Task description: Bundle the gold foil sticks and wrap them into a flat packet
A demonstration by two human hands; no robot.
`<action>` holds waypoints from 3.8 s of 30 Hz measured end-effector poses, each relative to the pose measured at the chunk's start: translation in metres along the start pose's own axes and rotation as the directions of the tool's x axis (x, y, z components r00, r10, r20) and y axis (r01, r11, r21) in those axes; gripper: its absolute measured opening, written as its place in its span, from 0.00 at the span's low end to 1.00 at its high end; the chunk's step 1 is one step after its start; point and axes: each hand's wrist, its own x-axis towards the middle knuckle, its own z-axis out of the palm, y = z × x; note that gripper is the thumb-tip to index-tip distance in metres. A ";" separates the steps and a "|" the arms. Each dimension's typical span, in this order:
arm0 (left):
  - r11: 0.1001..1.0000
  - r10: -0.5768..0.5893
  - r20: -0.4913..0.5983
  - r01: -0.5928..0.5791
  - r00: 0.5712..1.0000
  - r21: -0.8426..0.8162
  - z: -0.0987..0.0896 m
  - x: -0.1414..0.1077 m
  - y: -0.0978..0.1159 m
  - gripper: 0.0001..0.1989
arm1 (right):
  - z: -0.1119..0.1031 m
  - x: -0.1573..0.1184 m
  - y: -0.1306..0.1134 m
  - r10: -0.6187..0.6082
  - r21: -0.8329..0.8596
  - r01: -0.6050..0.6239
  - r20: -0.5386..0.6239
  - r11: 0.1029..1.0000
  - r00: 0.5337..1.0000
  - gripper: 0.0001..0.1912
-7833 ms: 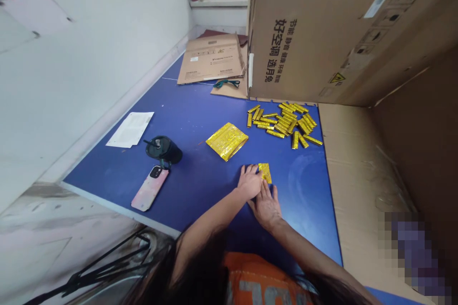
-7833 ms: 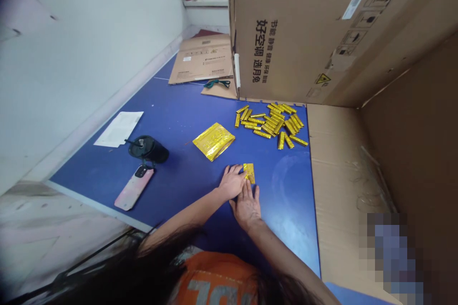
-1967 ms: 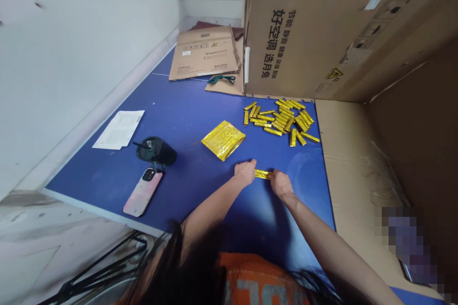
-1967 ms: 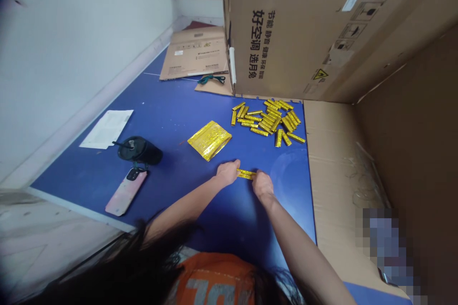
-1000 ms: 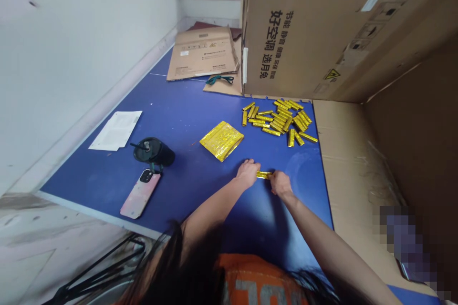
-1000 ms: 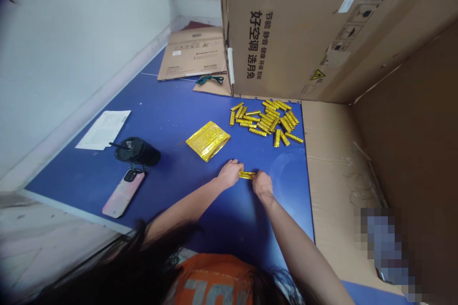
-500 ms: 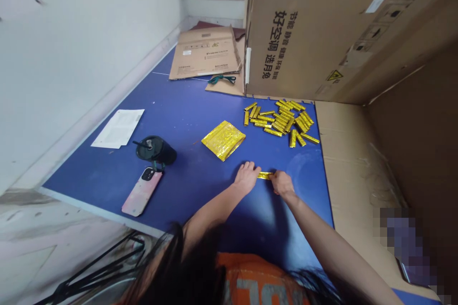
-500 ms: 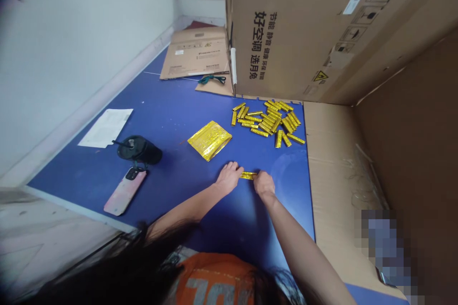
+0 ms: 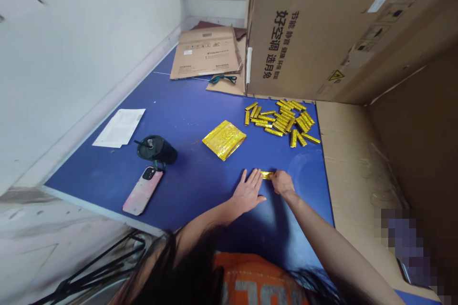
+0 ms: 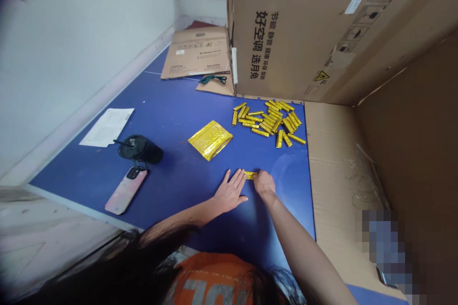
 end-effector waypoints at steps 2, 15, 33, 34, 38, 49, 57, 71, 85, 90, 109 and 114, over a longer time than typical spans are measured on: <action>1.000 -0.018 0.017 0.019 1.000 -0.007 0.001 -0.001 0.001 0.37 | 0.000 0.000 0.000 -0.005 -0.010 0.005 -0.008 1.000 1.000 0.15; 0.999 -0.043 0.029 0.043 0.999 -0.018 0.009 0.001 0.002 0.38 | 0.013 -0.026 0.003 -0.274 -0.185 0.227 -0.294 0.956 0.916 0.20; 0.999 -0.031 0.027 0.031 0.999 -0.022 0.007 -0.002 -0.001 0.35 | 0.052 -0.030 0.034 -0.549 -0.421 0.427 -0.229 0.800 0.804 0.34; 1.000 -0.023 0.034 0.023 0.999 -0.020 0.007 -0.003 -0.003 0.35 | 0.052 -0.030 0.034 -0.545 -0.418 0.424 -0.229 0.803 0.807 0.34; 1.000 0.012 0.070 -0.012 0.997 -0.010 0.004 -0.008 -0.012 0.36 | 0.051 -0.031 0.034 -0.537 -0.408 0.420 -0.232 0.811 0.811 0.35; 0.999 0.025 0.107 -0.022 0.994 -0.027 -0.004 -0.013 -0.022 0.33 | 0.054 -0.028 0.036 -0.539 -0.415 0.417 -0.238 0.808 0.808 0.33; 0.996 -0.023 0.094 0.032 0.995 -0.088 -0.015 0.006 -0.022 0.20 | 0.046 -0.026 0.037 -0.565 -0.417 0.432 -0.278 0.800 0.777 0.25; 0.988 -0.044 0.045 0.051 0.998 -0.149 -0.019 0.016 -0.024 0.12 | 0.011 -0.010 0.031 -0.668 -0.475 0.507 -0.273 0.719 0.692 0.15; 0.961 -0.160 0.093 0.177 0.983 -0.211 -0.020 0.035 -0.021 0.11 | 0.002 -0.008 0.020 -0.615 -0.447 0.480 -0.228 0.755 0.755 0.14; 0.939 -0.207 0.166 0.244 0.964 -0.244 -0.020 0.052 -0.029 0.09 | -0.008 0.002 0.013 -0.547 -0.378 0.456 -0.180 0.805 0.817 0.11; 0.855 -0.241 0.344 0.367 0.907 -0.368 -0.020 0.066 -0.035 0.11 | -0.018 0.010 0.011 -0.477 -0.146 0.464 -0.073 0.874 0.876 0.07; 0.744 -0.210 0.405 0.414 0.890 -0.524 -0.016 0.065 -0.042 0.13 | -0.013 -0.002 0.017 -0.471 -0.020 0.470 -0.071 0.882 0.880 0.05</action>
